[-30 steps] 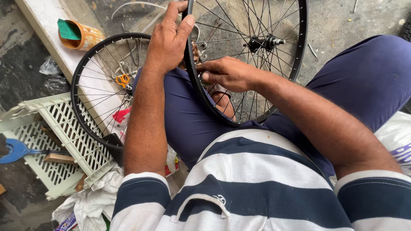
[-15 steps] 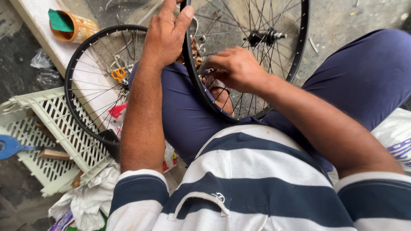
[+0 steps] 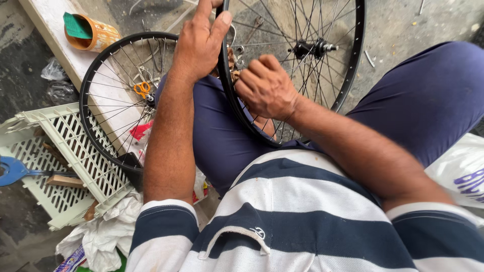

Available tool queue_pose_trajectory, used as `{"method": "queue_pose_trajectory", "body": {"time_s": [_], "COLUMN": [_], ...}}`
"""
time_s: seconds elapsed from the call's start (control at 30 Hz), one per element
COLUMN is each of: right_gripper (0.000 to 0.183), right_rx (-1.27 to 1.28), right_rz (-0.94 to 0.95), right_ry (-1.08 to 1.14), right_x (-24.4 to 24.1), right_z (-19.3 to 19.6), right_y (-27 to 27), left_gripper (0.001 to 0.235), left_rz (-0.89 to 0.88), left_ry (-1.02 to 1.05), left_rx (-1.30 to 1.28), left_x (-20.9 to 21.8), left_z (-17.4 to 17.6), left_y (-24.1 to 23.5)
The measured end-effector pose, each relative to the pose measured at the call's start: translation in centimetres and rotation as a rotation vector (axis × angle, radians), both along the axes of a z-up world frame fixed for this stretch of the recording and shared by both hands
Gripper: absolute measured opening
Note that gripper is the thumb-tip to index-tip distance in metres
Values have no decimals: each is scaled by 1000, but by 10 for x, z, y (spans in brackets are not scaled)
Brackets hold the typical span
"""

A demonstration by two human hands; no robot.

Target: The person sits on the ground and uses a small metal tool to tighten the spokes on a bicycle wheel. They rotate the wheel to access different spokes and continue the tightening process.

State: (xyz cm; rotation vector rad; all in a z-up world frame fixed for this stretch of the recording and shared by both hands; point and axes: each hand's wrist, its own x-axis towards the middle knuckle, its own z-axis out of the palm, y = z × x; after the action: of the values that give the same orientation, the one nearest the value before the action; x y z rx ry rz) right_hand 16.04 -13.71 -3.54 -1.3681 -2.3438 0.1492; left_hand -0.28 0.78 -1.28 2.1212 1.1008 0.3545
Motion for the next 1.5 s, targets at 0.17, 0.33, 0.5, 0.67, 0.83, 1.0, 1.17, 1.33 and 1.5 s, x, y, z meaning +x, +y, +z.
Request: {"method": "queue_pose_trajectory", "body": {"time_s": [0.17, 0.33, 0.5, 0.67, 0.83, 1.0, 1.17, 1.33, 1.5], "right_gripper": [25, 39, 47, 21, 20, 39, 51, 36, 29], "right_rx": [-164, -724, -623, -33, -215, -786, -817, -326, -278], "right_rz": [-6, 110, 138, -32, 30, 93, 187, -11, 44], "right_ry": [201, 733, 523, 75, 225, 592, 605, 107, 424], "right_x": [14, 29, 24, 3, 16, 33, 28, 8, 13], "right_z": [-6, -12, -1, -1, -7, -10, -2, 5, -9], "right_y": [-6, 11, 18, 3, 1, 14, 26, 6, -1], "left_gripper": [36, 36, 38, 34, 36, 38, 38, 40, 54], "left_rz": [19, 24, 41, 7, -1, 31, 35, 56, 31], "left_ry": [-3, 5, 34, 2, -32, 12, 31, 49, 20], "left_rx": [-37, -37, -38, 0, -14, -92, -61, -109, -80], "left_x": [0, 2, 4, 4, 2, 5, 5, 8, 5], "left_z": [2, 5, 8, 8, 9, 9, 10, 9, 7], "left_y": [-4, -4, -4, -4, -5, -5, -4, -3, -12]}}
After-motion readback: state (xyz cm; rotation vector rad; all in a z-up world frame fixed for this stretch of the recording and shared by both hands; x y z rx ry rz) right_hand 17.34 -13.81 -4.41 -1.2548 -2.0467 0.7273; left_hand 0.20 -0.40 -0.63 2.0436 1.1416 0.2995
